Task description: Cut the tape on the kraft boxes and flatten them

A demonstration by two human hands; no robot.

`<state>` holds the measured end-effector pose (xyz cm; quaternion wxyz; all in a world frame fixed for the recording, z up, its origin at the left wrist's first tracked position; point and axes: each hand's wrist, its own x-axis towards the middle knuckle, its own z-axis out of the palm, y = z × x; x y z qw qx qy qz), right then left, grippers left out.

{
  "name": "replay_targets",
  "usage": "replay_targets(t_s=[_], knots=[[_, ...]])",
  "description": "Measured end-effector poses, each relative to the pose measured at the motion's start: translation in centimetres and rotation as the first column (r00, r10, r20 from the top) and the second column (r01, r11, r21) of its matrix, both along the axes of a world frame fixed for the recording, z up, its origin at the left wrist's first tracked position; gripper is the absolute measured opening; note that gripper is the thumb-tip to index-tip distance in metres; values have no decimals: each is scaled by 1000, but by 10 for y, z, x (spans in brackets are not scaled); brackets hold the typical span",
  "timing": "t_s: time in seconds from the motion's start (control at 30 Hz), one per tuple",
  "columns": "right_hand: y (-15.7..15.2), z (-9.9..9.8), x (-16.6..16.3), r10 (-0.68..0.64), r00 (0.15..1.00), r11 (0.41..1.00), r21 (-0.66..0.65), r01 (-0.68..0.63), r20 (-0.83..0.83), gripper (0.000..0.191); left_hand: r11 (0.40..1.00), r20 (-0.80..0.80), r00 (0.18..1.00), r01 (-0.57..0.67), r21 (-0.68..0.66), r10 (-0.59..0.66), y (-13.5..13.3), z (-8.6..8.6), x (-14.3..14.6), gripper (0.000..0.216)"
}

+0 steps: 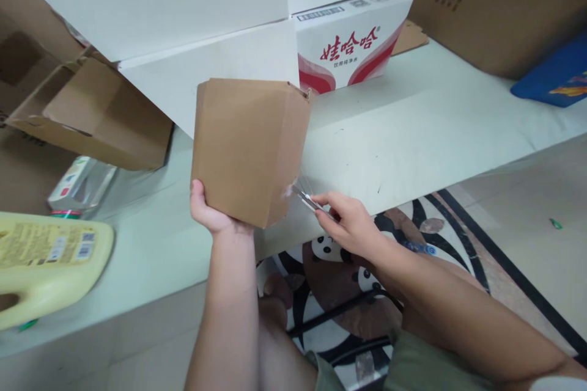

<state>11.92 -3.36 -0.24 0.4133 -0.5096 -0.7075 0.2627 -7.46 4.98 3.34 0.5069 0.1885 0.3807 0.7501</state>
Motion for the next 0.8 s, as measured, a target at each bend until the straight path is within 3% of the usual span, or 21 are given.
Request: replay_targets(t_s=[0.17,0.27,0.4,0.67,0.8], knots=[[-2,-4,-2,47,999,999,-11,-47,15,26,987,-51,989,144,69,-141,1,7,-20,51],[7,-4,5,-94,995,991,-91,96,18,29,988,-141,985,113,107,-97,-2,7,-23,44],[23,-6,21,-272,951,941,-167,295,147,42,995,-109,993,62,83,-53,-2,2,-18,37],[33,-18,45,-290,843,892,-192,410,454,52,988,-93,990,115,106,-105,-2,8,-8,33],[38,-21,49,-339,877,907,-128,401,341,40,991,-86,991,108,79,-102,-1,5,-4,33]])
